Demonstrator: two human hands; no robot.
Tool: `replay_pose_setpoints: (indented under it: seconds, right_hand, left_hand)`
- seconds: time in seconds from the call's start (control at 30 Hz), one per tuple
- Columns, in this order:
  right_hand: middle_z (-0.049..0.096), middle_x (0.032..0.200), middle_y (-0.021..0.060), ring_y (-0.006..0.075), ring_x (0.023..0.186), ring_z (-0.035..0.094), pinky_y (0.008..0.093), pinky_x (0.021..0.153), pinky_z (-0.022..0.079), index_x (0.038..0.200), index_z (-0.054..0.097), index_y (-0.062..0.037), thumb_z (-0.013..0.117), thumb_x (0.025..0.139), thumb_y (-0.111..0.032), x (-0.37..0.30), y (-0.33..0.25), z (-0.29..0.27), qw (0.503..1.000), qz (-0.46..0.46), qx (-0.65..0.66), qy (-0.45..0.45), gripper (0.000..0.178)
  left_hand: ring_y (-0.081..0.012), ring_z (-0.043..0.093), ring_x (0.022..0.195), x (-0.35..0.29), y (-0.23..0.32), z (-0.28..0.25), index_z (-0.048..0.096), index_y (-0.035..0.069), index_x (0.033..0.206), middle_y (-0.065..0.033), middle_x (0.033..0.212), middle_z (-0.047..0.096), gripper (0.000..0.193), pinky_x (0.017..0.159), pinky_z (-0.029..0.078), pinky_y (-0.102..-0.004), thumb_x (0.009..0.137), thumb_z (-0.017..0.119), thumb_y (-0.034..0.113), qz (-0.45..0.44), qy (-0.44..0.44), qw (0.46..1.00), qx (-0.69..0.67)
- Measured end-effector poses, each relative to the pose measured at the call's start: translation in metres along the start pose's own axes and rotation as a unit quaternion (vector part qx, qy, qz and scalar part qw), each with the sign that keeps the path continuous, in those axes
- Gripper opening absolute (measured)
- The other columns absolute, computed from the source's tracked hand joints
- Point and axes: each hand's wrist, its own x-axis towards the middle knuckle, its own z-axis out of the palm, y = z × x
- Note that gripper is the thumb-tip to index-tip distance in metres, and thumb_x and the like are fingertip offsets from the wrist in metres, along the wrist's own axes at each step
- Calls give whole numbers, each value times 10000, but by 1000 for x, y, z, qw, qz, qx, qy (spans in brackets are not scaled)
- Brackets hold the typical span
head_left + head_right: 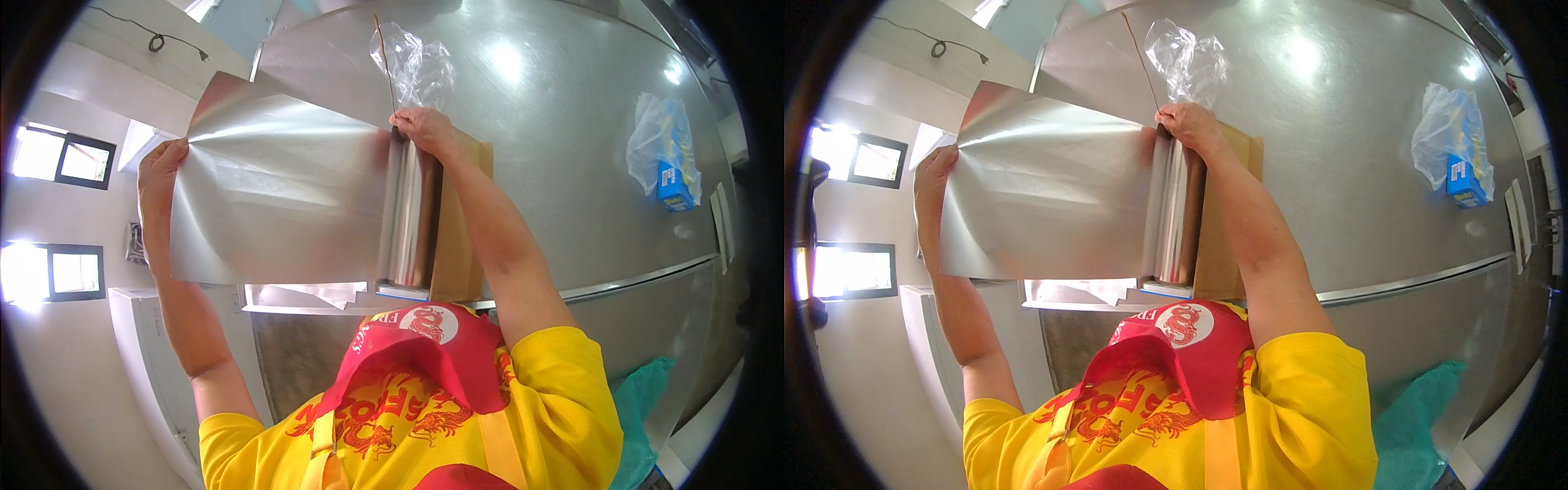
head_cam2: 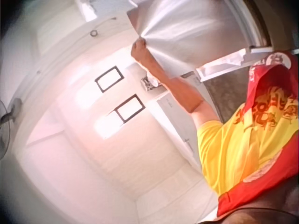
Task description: The person repeatedly pulls a clear plastic sheet from a roll, cuts it with a handheld cutter, and stacks the cut pieces on a stainless steel table. The person handles the plastic roll and cutter throughout the task.
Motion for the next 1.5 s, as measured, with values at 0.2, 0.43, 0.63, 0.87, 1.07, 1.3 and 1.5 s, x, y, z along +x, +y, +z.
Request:
replay_pose_setpoints:
  seconds: [0.2, 0.43, 0.63, 0.87, 1.07, 1.3, 1.5]
  right_hand:
    - [767, 1053, 80, 302, 992, 718, 413, 870, 555, 1122, 771, -213, 610, 989, -413, 1, 3, 0, 1000, 12, 5, -26, 289]
    - [770, 1001, 72, 290, 933, 727, 386, 824, 555, 1131, 768, -195, 625, 999, -380, 1, 7, -5, 999, 5, -24, -21, 269]
    - [761, 934, 76, 278, 878, 724, 377, 800, 549, 1130, 766, -185, 627, 996, -380, 3, 13, 3, 1000, -19, -4, -16, 275]
    - [764, 950, 77, 285, 892, 724, 388, 803, 550, 1144, 766, -190, 637, 980, -403, 6, 4, 0, 999, -14, -14, -25, 298]
    - [773, 1015, 79, 286, 953, 726, 396, 859, 555, 1165, 760, -182, 646, 986, -423, 2, 7, -1, 999, 15, -12, -28, 322]
    - [771, 1077, 95, 293, 1002, 726, 402, 911, 554, 1179, 756, -187, 640, 997, -443, 3, 9, 3, 999, 15, -20, -29, 335]
    - [764, 1092, 93, 295, 1026, 719, 392, 882, 555, 1146, 759, -175, 648, 994, -422, 7, 8, 3, 1000, -1, -17, -17, 311]
  left_hand:
    - [-132, 628, 736, 76, -186, -30, 762, 1, 844, -48, 766, 716, 224, 708, 511, -312, 879, 728, 219, 34, -20, 981, 191]
    - [-250, 717, 817, 35, -370, 19, 782, -7, 945, -173, 883, 758, 250, 777, 560, -399, 851, 743, 221, -180, 70, 955, 225]
    - [-330, 737, 976, 15, -367, 34, 789, 47, 974, -195, 1001, 765, 215, 896, 559, -426, 882, 749, 237, -186, 131, 940, 256]
    - [-360, 711, 1053, 8, -359, 42, 750, 75, 1155, -187, 1134, 737, 277, 890, 565, -433, 891, 668, 87, -12, 210, 901, 380]
    - [-328, 652, 1102, -33, -274, 117, 709, 67, 1135, -174, 1184, 684, 318, 961, 512, -405, 827, 722, -12, 152, 190, 928, 282]
    - [-358, 528, 1244, -163, -126, 267, 715, 41, 1053, -160, 1320, 595, 231, 1039, 417, -498, 864, 722, 173, 359, -72, 890, 271]
    - [-385, 501, 1217, -138, -123, 299, 702, -17, 1019, -196, 1304, 561, 242, 1013, 376, -571, 902, 644, 186, 318, -108, 823, 458]
